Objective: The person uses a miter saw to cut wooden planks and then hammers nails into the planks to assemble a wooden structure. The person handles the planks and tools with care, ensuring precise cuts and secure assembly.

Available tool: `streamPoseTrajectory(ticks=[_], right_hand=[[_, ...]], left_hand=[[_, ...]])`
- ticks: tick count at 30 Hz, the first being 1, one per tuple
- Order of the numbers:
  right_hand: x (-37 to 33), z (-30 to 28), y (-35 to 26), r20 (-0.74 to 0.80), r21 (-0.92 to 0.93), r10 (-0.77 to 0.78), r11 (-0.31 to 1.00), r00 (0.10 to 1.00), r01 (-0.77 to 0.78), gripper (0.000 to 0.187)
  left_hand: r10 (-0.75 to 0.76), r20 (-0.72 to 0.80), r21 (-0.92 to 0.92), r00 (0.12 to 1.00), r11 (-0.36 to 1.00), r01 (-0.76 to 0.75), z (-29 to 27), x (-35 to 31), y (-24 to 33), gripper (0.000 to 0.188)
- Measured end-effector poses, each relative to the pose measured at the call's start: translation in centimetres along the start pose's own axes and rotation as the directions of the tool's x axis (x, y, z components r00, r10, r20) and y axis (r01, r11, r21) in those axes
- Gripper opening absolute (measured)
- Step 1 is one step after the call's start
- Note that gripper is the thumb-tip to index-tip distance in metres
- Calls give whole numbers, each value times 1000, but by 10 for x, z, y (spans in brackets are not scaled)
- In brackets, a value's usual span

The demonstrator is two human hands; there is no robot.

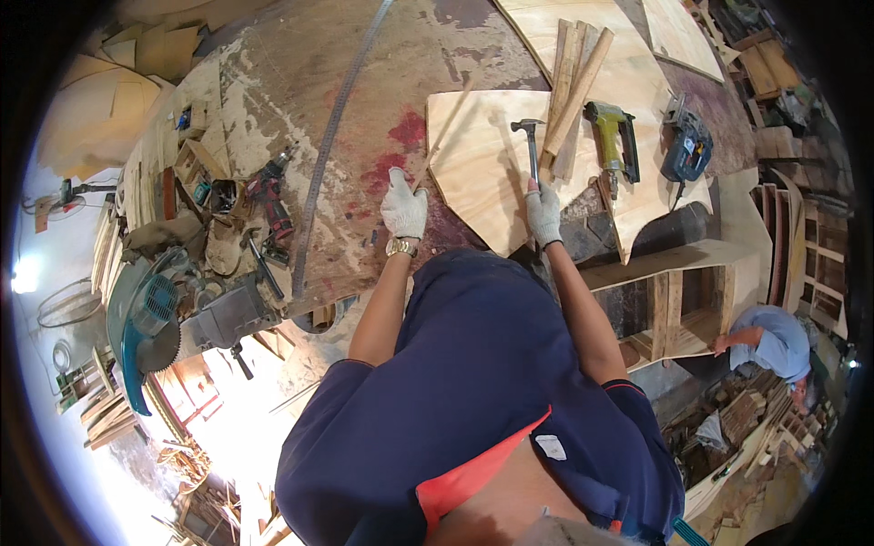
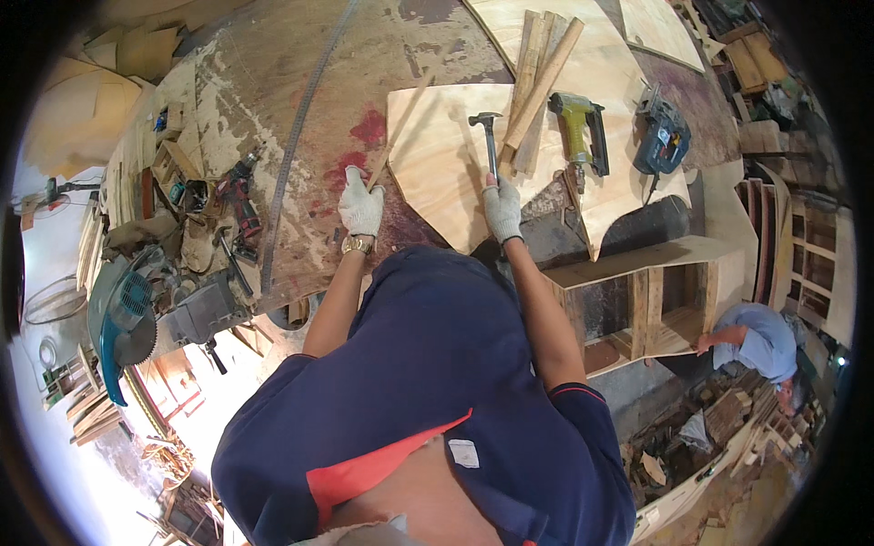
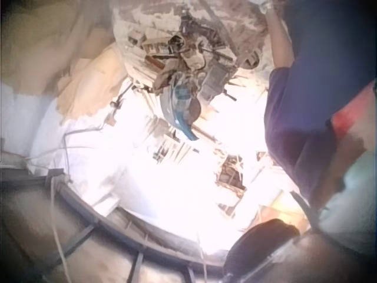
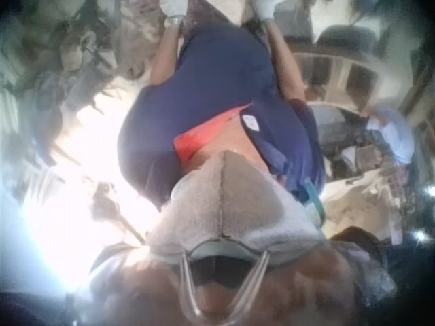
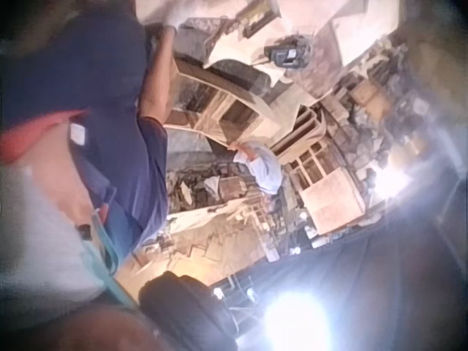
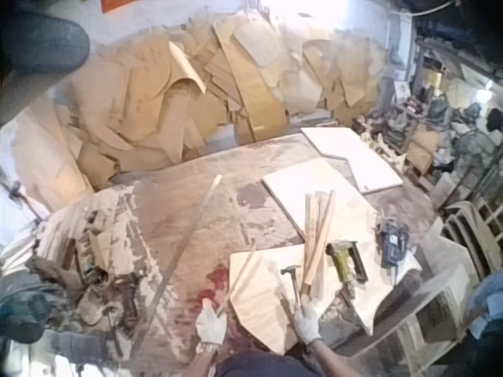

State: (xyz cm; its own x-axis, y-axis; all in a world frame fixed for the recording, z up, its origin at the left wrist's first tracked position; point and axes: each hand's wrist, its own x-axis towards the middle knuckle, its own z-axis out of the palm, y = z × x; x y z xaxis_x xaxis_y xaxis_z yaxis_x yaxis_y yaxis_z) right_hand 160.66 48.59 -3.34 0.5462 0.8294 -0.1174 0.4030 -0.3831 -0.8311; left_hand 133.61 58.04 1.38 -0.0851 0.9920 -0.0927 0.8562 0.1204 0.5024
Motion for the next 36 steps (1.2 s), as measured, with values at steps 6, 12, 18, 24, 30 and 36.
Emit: streamPoseTrajectory(ticks=[6, 12, 18, 24, 30, 36], right_hand=[[0, 0, 2, 17, 4, 23, 1000, 1000, -24, 50], [0, -2, -2, 41, 8, 34, 999, 999, -34, 46], [-5, -2, -6, 16, 63, -2, 998, 1000, 1, 45], [-24, -8, -18, 291, -266, -76, 951, 954, 157, 38], [-39, -13, -78, 450, -255, -235, 891, 862, 375, 28], [-51, -22, -106, 348, -57, -625, 730, 699, 681, 24]], left_hand=[[161, 39, 30, 986, 986, -162, 0, -10, 2, 50], [167, 101, 111, 981, 978, -178, -1, -13, -3, 56], [225, 38, 51, 974, 973, -226, 6, -18, -10, 63], [260, 24, 142, 965, 955, -260, 13, -19, -21, 63], [194, 307, 110, 932, 965, -237, 15, -7, -35, 55], [206, 296, 117, 933, 961, -250, 20, -7, -39, 52]])
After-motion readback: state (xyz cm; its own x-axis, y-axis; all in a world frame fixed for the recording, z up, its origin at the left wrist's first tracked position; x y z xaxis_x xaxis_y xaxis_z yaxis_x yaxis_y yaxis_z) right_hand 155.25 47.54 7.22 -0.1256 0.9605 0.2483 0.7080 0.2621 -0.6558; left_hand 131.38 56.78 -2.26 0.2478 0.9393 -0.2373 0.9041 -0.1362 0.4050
